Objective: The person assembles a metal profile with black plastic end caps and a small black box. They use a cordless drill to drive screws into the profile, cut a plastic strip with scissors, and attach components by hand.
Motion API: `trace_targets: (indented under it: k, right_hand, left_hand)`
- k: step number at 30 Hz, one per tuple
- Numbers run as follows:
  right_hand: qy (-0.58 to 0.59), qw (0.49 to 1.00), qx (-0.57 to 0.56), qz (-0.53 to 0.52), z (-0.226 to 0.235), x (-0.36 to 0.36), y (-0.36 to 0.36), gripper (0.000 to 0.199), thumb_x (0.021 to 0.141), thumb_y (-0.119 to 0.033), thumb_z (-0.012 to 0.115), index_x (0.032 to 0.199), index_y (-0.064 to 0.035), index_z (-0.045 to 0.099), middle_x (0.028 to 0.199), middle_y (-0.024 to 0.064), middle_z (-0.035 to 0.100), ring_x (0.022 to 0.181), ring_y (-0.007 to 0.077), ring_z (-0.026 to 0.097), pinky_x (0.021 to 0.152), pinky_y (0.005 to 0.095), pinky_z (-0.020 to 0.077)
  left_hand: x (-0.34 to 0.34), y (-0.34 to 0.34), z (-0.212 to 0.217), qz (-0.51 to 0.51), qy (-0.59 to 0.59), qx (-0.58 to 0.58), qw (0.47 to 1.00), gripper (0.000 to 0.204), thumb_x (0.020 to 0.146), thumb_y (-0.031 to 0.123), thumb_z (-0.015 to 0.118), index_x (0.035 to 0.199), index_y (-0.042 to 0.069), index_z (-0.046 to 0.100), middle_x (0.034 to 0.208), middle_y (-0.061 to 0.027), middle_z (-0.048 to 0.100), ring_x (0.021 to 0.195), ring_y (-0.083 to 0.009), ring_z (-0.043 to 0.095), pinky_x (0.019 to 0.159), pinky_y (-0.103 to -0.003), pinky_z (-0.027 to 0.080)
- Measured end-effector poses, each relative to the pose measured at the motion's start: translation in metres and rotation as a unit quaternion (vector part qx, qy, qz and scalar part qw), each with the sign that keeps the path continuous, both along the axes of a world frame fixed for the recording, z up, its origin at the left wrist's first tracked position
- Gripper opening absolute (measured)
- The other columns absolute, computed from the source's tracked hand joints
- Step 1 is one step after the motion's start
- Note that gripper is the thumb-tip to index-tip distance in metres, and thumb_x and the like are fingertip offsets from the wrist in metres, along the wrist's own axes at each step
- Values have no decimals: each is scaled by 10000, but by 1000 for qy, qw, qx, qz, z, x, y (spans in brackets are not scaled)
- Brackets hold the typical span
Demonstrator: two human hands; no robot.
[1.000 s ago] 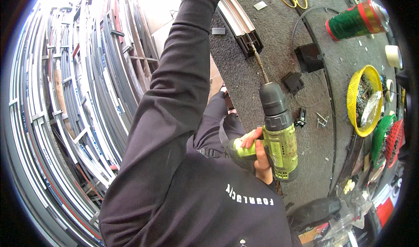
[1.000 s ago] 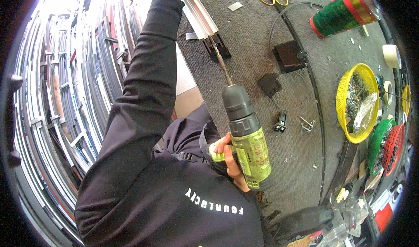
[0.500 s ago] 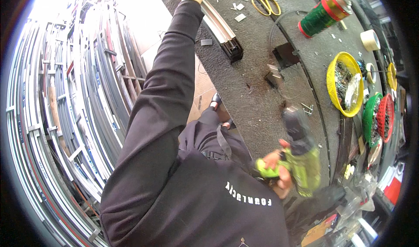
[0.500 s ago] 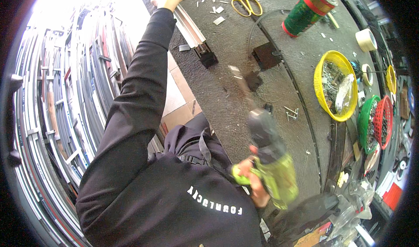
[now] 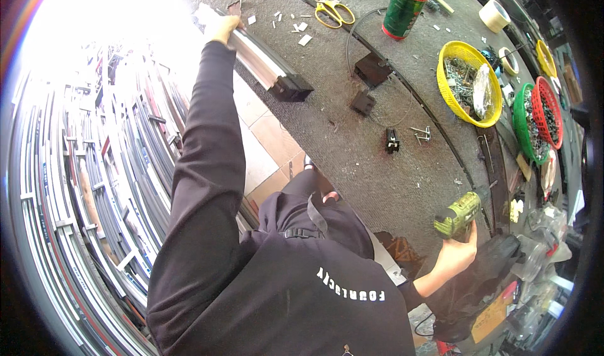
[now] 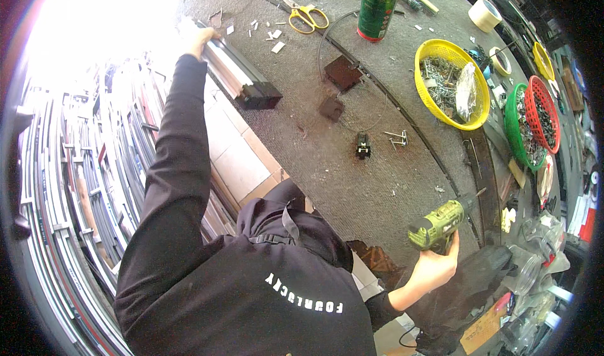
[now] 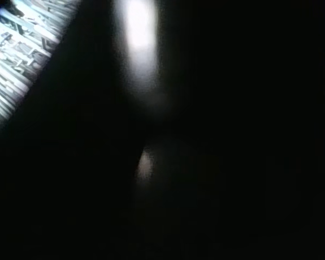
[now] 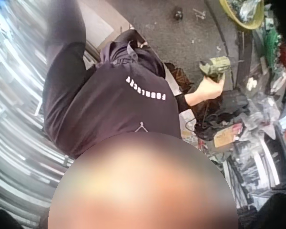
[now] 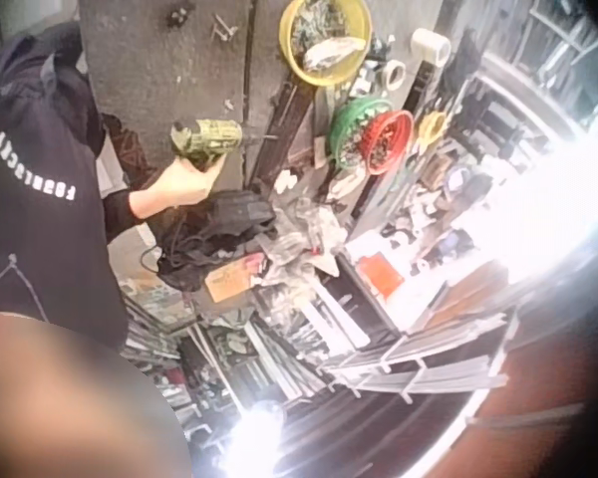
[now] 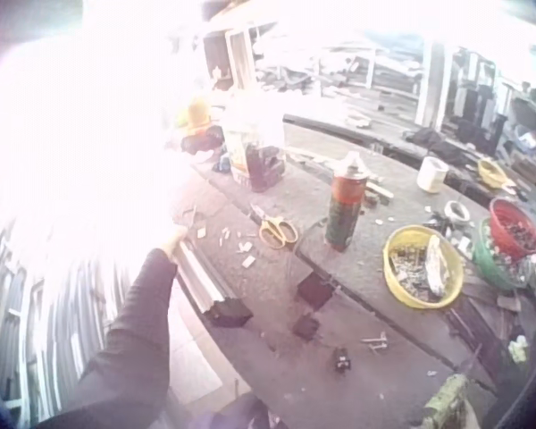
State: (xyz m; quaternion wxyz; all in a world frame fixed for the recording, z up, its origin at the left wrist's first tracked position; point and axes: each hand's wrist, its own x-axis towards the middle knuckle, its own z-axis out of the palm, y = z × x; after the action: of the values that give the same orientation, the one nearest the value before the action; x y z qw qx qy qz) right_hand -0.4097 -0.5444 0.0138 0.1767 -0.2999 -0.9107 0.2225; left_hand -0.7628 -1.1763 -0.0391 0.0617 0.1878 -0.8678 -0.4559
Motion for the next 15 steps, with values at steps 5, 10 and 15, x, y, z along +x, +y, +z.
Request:
trace_targets:
  k: [5, 10, 15]
  right_hand:
    - [-29, 998, -41, 38, -3, 1, 12, 700, 614, 69, 786, 1292, -38, 650, 1222, 202, 688, 1132, 341, 663, 999, 407, 487]
    - [-48, 998, 29, 25, 40, -10, -7, 516, 816, -38, 738, 1321, -30, 631, 1289, 170, 650, 1142, 321, 620, 1024, 432, 462]
    - [76, 959, -197, 188, 55, -82, -132, 352, 996, -199, 626, 1294, -12, 637, 1235, 122, 687, 1070, 173, 641, 929, 328, 509]
  left_hand:
    - [31, 7, -2, 77, 1, 201, 977, 299, 807, 262, 772, 1003, 38, 748, 1027, -94, 724, 1011, -232, 647, 951, -351, 456]
    - [51, 8, -20, 110, 102, 392, 908, 337, 828, 237, 797, 1077, 23, 719, 1051, -103, 725, 909, -218, 697, 809, -332, 564]
    - [61, 4, -18, 103, 126, 537, 828, 295, 864, 217, 775, 1060, 10, 699, 986, -109, 739, 823, -231, 722, 733, -341, 597]
